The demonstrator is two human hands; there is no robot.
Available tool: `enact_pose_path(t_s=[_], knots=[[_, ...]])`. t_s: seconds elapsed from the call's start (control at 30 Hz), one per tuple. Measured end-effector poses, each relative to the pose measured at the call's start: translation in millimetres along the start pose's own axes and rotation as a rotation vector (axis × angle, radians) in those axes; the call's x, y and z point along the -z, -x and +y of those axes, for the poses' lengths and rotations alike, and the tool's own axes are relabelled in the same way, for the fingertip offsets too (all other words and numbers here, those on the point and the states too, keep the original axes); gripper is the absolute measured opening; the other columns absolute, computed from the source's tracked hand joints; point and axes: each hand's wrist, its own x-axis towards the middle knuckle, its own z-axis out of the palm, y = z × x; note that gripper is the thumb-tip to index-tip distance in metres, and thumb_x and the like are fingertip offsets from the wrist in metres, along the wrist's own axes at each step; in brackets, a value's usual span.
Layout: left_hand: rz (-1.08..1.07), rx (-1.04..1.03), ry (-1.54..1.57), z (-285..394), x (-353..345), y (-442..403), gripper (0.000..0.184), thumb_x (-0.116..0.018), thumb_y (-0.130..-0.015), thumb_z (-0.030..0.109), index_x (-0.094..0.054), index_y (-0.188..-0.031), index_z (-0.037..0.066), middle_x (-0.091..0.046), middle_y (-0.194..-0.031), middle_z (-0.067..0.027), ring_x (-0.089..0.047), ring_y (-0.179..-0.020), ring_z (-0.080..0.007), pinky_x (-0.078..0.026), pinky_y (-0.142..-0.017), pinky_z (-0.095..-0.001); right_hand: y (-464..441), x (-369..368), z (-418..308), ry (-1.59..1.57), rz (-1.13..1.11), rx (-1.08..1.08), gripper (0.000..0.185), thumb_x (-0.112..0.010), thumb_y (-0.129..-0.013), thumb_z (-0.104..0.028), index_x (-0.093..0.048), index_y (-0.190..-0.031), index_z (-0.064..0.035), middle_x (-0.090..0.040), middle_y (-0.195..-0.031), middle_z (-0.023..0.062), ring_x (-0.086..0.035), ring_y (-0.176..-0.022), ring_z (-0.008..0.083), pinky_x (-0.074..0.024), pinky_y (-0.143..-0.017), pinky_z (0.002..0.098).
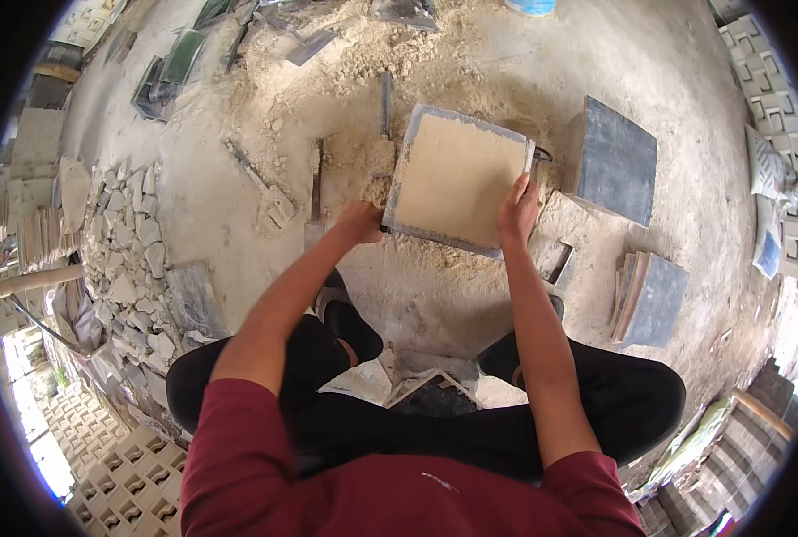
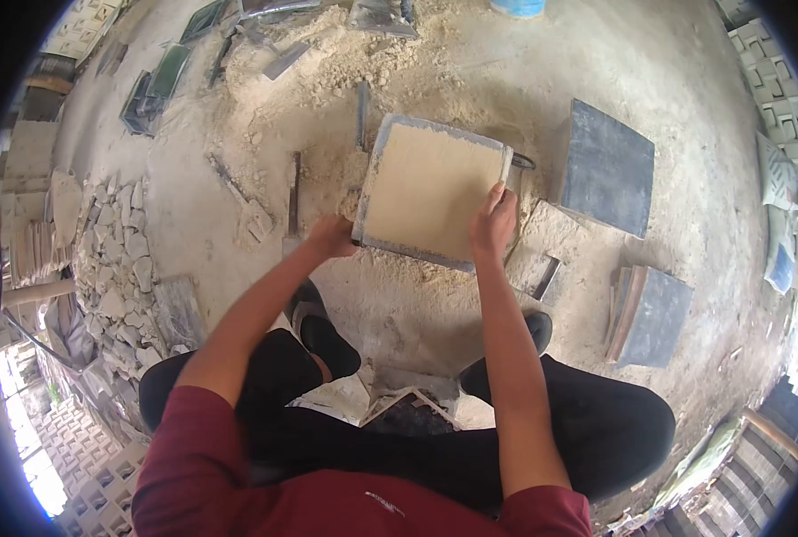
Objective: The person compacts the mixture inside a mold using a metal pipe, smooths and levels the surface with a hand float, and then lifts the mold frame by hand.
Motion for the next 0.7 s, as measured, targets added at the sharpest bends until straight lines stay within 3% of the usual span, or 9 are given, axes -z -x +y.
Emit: enact_pose_path(t_s=[0.03,0.1,0.13,0.2,0.23,0.33,0.4,0.6,0.7], knots=[[-0.001,-0.004,0.002,-4.4,5.4,-4.6,0.023,-0.063,-0.071,0.027,-0.065,-0.082,0.007,-0.066,-0.073,-0.0180,-0.066,-0.066,-0.0324,-0.051,-0.058,-0.0427,0.5,1.0,-0.5,0.014,-0.013,-0.011,0.051,-0.034,-0.098,-0.046,-0.051,-0.099,0.0016,-0.058,-0.092,0.0247,-0.054,-0.089,0.0422,-0.0406,-0.078,0.0481],[-0.675,-0.032,0.634,-24.0,22.6,-26.1,0.020,-0.068,-0.074,0.024,-0.063,-0.078,0.005,-0.064,-0.067,-0.0133,-0.065,-0.061,-0.0282,-0.050,-0.054,-0.0390,1.0,1.7,-3.1,0.028,-0.017,-0.027,0.051,-0.034,-0.098,-0.047,-0.051,-0.099,0.0016,-0.058,-0.092,0.0246,-0.054,-0.089,0.0423,-0.0406,-0.078,0.0481],[-0.679,-0.036,0.635,-27.4,19.1,-36.6,0.020,-0.068,-0.074,0.024,-0.063,-0.078,0.005,-0.064,-0.067,-0.0133,-0.065,-0.061,-0.0282,-0.050,-0.054,-0.0390,2.0,2.0,-4.3,0.034,-0.017,-0.021,0.051,-0.034,-0.098,-0.047,-0.051,-0.099,0.0016,-0.058,-0.092,0.0248,-0.054,-0.089,0.0424,-0.0407,-0.078,0.0481],[-0.987,0.072,0.471,-25.5,0.1,-54.2,0.028,-0.072,-0.072,0.025,-0.068,-0.087,0.002,-0.068,-0.078,-0.0174,-0.068,-0.071,-0.0281,-0.053,-0.065,-0.0409,3.1,2.8,-5.6,0.049,-0.022,-0.014,0.052,-0.033,-0.098,-0.047,-0.051,-0.099,0.0015,-0.058,-0.092,0.0251,-0.054,-0.089,0.0426,-0.0407,-0.078,0.0480],[-0.988,0.070,0.474,-32.0,-25.1,-58.9,0.028,-0.072,-0.072,0.025,-0.068,-0.087,0.002,-0.068,-0.078,-0.0174,-0.068,-0.071,-0.0281,-0.053,-0.065,-0.0409,3.1,2.5,-6.5,0.046,-0.014,-0.010,0.052,-0.033,-0.098,-0.047,-0.051,-0.099,0.0016,-0.058,-0.092,0.0254,-0.054,-0.090,0.0429,-0.0406,-0.079,0.0482],[-0.472,-0.281,0.418,-42.9,-54.5,-47.2,0.021,-0.069,-0.074,0.025,-0.065,-0.086,0.008,-0.065,-0.071,-0.0135,-0.066,-0.065,-0.0282,-0.052,-0.059,-0.0399,4.2,2.4,-9.7,0.053,-0.019,-0.028,0.052,-0.033,-0.098,-0.047,-0.051,-0.100,0.0016,-0.058,-0.094,0.0261,-0.054,-0.091,0.0436,-0.0404,-0.080,0.0488],[-0.062,-0.142,0.189,-7.8,2.9,-8.3,0.024,-0.065,-0.074,0.028,-0.066,-0.090,0.010,-0.067,-0.075,-0.0158,-0.067,-0.071,-0.0309,-0.053,-0.062,-0.0421,3.7,3.9,-10.2,0.064,-0.025,-0.047,0.052,-0.033,-0.098,-0.047,-0.051,-0.101,0.0016,-0.058,-0.095,0.0265,-0.054,-0.092,0.0440,-0.0403,-0.080,0.0493],[-0.013,0.161,0.127,8.1,-9.2,-0.5,0.031,-0.067,-0.070,0.031,-0.068,-0.091,0.009,-0.067,-0.084,-0.0197,-0.066,-0.080,-0.0333,-0.053,-0.069,-0.0426,3.7,1.9,-4.5,0.040,-0.003,-0.014,0.053,-0.033,-0.098,-0.048,-0.051,-0.104,0.0022,-0.058,-0.097,0.0277,-0.054,-0.094,0.0453,-0.0401,-0.082,0.0502],[-0.224,-0.107,0.198,-13.9,-9.2,-11.2,0.033,-0.071,-0.068,0.033,-0.069,-0.090,0.009,-0.067,-0.087,-0.0213,-0.066,-0.081,-0.0341,-0.053,-0.068,-0.0429,2.1,3.9,-9.8,0.058,-0.064,-0.073,0.055,-0.032,-0.098,-0.048,-0.051,-0.105,0.0028,-0.058,-0.099,0.0276,-0.053,-0.096,0.0450,-0.0397,-0.083,0.0495]])
